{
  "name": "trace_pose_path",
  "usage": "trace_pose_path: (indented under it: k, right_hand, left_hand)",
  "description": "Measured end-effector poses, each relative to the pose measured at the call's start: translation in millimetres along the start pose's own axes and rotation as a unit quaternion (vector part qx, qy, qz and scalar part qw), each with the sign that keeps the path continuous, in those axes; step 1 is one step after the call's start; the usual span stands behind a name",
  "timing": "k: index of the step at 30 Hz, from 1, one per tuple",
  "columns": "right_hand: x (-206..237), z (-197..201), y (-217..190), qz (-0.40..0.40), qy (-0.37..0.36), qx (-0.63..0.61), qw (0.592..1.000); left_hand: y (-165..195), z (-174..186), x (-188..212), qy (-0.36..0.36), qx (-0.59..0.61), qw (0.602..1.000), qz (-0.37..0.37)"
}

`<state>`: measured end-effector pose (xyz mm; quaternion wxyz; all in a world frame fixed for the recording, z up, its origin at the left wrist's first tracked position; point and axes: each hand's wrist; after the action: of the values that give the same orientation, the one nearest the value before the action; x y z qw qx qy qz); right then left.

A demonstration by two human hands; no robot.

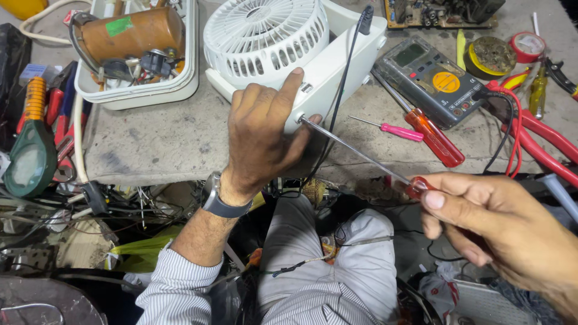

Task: The person uses a screwdriver to remove screws from a white plastic housing containing a cylindrical motor and wires. They then handle a small black component and later plug in a white portable fan, pressing its buttons to test operation.

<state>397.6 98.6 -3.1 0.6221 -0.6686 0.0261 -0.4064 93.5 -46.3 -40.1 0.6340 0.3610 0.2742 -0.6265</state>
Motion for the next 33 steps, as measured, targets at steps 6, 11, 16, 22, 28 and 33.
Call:
trace_pose_path:
  k: [6, 11, 16, 22, 28, 33]
  right_hand:
    - [40, -22, 5, 0.363, 0.156, 0.424, 0.815]
    - [55, -9, 26, 0.158, 0.356, 0.303, 0.870]
    - [6, 39, 31, 0.324, 0.527, 0.467, 0.631]
    - [-52, 107, 21, 0.357, 0.508, 0.489, 0.612]
    - [-64, 116, 37, 0.426, 0.484, 0.515, 0.565]
    - [-50, 140, 35, 0.369, 0.602, 0.265, 0.657]
  left_hand:
    - [-3, -1, 1, -0.008, 0.004, 1.000, -0.008]
    - [-7, -4, 6, 0.014, 0.008, 1.000, -0.027]
    - [-7, -5, 10, 0.019, -0.005, 0.999, -0.036]
    - [-8, -3, 10, 0.002, -0.037, 0.999, -0.039]
    - [-14, -5, 21, -0.006, -0.048, 0.998, -0.028]
    - [-30, -15, 33, -0.023, -0.072, 0.997, -0.035]
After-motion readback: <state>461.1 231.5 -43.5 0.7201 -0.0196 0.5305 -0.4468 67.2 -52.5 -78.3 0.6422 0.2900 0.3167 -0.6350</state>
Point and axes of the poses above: each hand's wrist, its own x-axis away from the middle knuckle, its own z-axis out of the back of the hand, y = z × x, and after that the axes turned 1 degree about -z, right-handed
